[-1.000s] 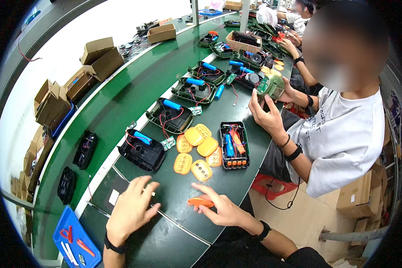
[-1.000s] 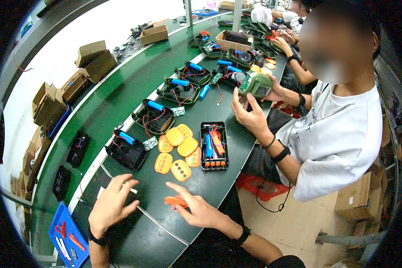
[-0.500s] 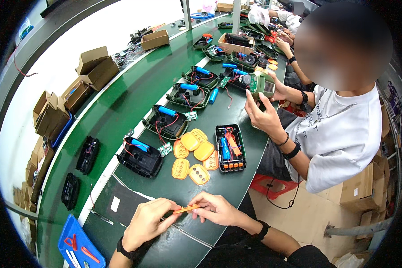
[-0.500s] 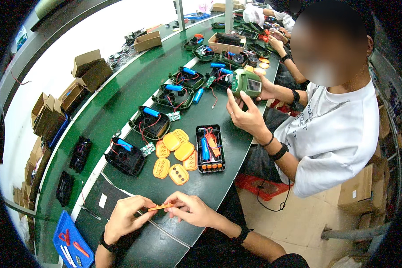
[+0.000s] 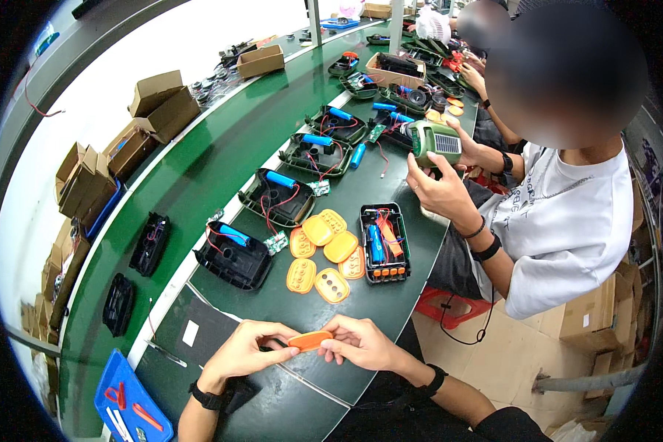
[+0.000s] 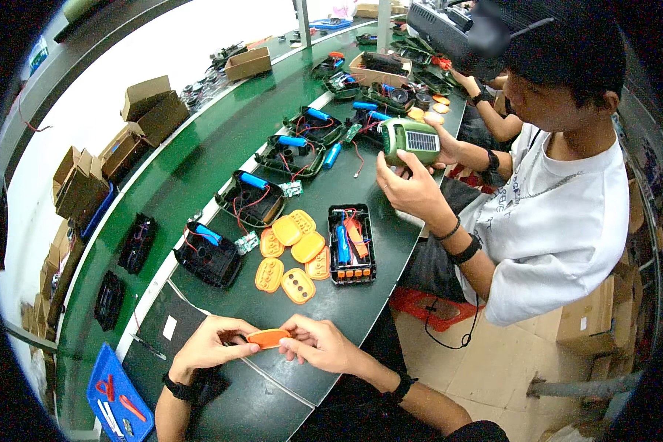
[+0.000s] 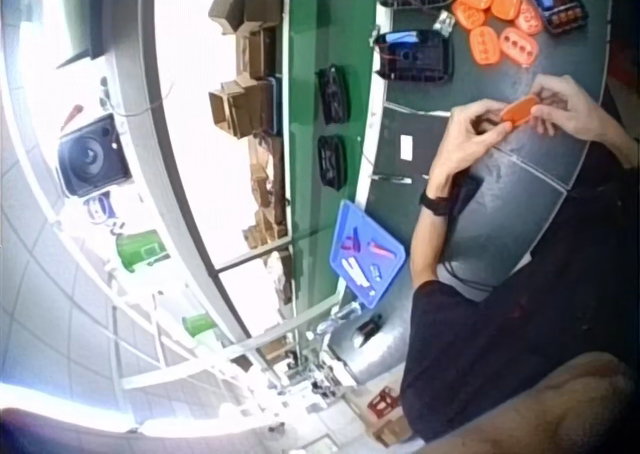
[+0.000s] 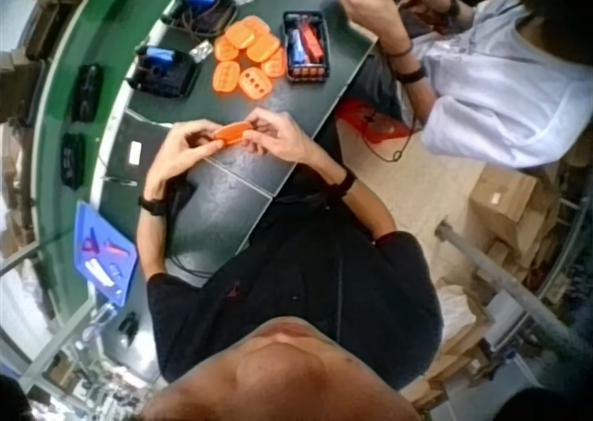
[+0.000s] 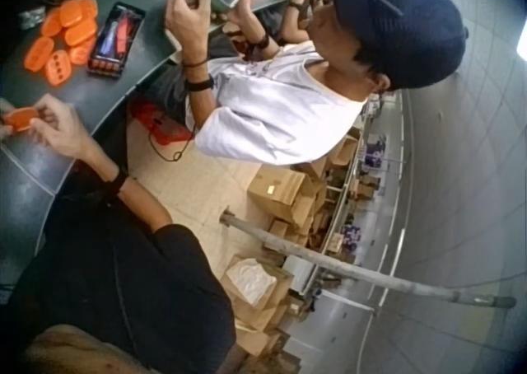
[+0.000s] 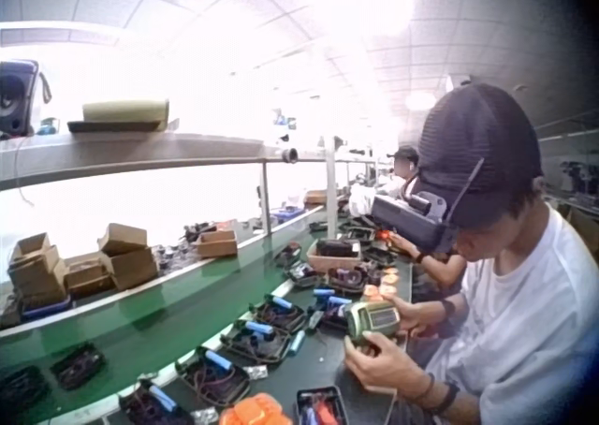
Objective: Assemble internal circuit components and wiring into plastic electronic casings on a factory line.
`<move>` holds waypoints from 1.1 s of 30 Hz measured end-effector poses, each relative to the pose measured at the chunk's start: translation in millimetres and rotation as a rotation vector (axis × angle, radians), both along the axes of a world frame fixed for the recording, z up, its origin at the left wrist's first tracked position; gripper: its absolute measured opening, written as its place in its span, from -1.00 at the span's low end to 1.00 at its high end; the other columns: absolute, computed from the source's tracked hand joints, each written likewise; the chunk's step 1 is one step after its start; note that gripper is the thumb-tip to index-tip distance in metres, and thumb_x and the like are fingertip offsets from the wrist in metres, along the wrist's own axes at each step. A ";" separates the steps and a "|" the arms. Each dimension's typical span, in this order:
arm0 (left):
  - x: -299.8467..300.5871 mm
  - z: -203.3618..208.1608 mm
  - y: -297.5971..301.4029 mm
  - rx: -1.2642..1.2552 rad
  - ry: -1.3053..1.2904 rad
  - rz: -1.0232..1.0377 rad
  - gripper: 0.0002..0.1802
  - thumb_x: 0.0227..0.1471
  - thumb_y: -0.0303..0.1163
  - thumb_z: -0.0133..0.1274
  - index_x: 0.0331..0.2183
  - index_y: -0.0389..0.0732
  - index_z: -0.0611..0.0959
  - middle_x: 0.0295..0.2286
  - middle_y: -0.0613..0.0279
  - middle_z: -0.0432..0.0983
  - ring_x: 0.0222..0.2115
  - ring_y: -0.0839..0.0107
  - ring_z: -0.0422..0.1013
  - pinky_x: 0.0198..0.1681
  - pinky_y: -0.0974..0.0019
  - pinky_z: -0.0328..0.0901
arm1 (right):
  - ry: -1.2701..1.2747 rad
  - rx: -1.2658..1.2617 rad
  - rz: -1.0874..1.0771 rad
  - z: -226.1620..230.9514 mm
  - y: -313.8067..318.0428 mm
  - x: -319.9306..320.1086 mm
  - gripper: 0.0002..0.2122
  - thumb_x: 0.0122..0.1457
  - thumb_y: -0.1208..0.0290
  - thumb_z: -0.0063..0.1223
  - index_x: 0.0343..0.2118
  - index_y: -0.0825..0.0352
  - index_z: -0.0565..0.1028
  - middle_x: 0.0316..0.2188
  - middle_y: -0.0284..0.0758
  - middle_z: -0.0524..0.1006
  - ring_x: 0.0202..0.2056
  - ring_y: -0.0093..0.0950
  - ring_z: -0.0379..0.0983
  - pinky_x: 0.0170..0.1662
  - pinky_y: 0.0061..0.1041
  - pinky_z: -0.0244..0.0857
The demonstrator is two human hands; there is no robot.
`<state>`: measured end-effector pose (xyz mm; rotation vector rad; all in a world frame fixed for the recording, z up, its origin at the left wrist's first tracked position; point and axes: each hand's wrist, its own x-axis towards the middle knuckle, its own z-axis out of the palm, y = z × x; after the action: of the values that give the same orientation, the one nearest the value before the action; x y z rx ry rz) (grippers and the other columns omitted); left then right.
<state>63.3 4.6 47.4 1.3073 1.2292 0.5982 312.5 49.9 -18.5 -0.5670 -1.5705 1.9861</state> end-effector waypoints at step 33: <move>1.9 6.0 0.5 0.122 0.048 0.110 -0.79 0.02 -0.55 0.27 -0.23 -0.36 0.71 -0.35 0.16 0.65 -0.36 0.55 0.55 -0.30 0.51 0.47 | 0.003 -0.042 -0.011 -1.4 0.1 -1.0 -0.82 0.35 0.52 -0.04 -0.06 0.47 0.38 -0.22 -0.17 0.59 -0.23 -0.51 0.57 -0.35 -0.58 0.45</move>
<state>65.2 5.1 53.4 1.3684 1.3274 0.7333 311.5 50.0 -20.0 -0.5879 -1.5237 2.0156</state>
